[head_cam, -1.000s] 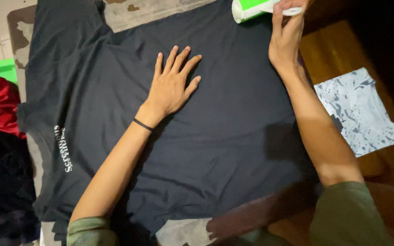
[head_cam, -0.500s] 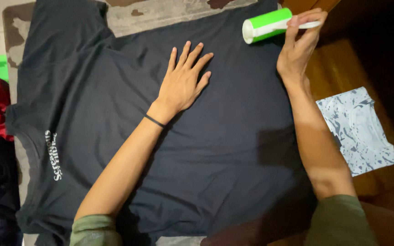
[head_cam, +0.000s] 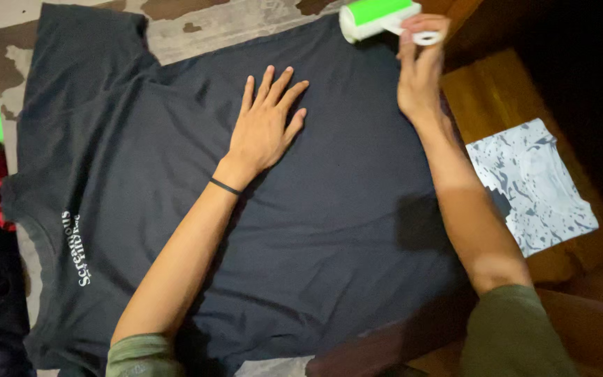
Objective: The person uses a green lint roller to remove lint from a dark gray t-shirt laid on a table. They roll the tool over the front and back of the shirt, smooth the fabric with their hands, and continue rolling until the clip ends.
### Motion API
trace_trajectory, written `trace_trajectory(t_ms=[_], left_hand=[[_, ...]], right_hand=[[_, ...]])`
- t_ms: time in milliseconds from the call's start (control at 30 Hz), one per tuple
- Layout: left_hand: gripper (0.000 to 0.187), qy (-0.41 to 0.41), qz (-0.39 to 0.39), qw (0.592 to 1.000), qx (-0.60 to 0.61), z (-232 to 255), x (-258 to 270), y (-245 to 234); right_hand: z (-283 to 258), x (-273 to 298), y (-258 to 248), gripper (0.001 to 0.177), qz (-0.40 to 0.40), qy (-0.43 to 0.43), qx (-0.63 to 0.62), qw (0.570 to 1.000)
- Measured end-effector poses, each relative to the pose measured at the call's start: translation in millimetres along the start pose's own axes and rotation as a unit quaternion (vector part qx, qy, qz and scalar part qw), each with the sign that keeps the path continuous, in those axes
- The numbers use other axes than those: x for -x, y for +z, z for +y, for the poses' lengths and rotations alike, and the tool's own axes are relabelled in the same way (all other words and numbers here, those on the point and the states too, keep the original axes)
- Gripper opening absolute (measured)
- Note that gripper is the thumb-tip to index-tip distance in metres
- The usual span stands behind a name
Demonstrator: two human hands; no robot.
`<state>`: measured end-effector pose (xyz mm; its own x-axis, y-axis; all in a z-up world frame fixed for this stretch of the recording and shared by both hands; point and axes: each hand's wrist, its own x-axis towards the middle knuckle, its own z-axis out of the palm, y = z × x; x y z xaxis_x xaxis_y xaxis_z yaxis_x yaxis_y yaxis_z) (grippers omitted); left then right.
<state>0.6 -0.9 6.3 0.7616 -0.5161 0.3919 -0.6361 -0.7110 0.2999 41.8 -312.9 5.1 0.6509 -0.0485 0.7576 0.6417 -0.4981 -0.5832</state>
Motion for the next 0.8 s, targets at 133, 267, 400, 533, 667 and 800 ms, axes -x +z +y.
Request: trace_trajectory(t_ms=[133,267,400,533,667,800], left_hand=[[0.049,-0.001,0.003,1.0,-0.002,-1,2,-1],[0.049,-0.003,-0.001,1.0,0.0,-2,0,2],[0.049,0.0,0.01,1.0,-0.001,-1,1,1],[0.048,0.004,0.015,1.0,-0.007,-1,1,1],[0.049,0.002,0.012,1.0,-0.003,0,0,1],[0.049,-0.002,0.008,1.0,-0.01,0,0,-1]], right_hand=[[-4,-1,4,0.014,0.01,-0.011,0.02,1.0],[-5,3,-1,0.015,-0.014,0.06,-0.041,0.997],[-5,1,3,0.015,-0.041,0.03,-0.027,0.998],[-5,2,0,0.012,0.009,-0.051,0.052,0.997],[-8,1,4,0.012,-0.048,0.013,-0.049,0.998],[-18,-5,2,0.013,-0.029,0.009,-0.007,1.0]])
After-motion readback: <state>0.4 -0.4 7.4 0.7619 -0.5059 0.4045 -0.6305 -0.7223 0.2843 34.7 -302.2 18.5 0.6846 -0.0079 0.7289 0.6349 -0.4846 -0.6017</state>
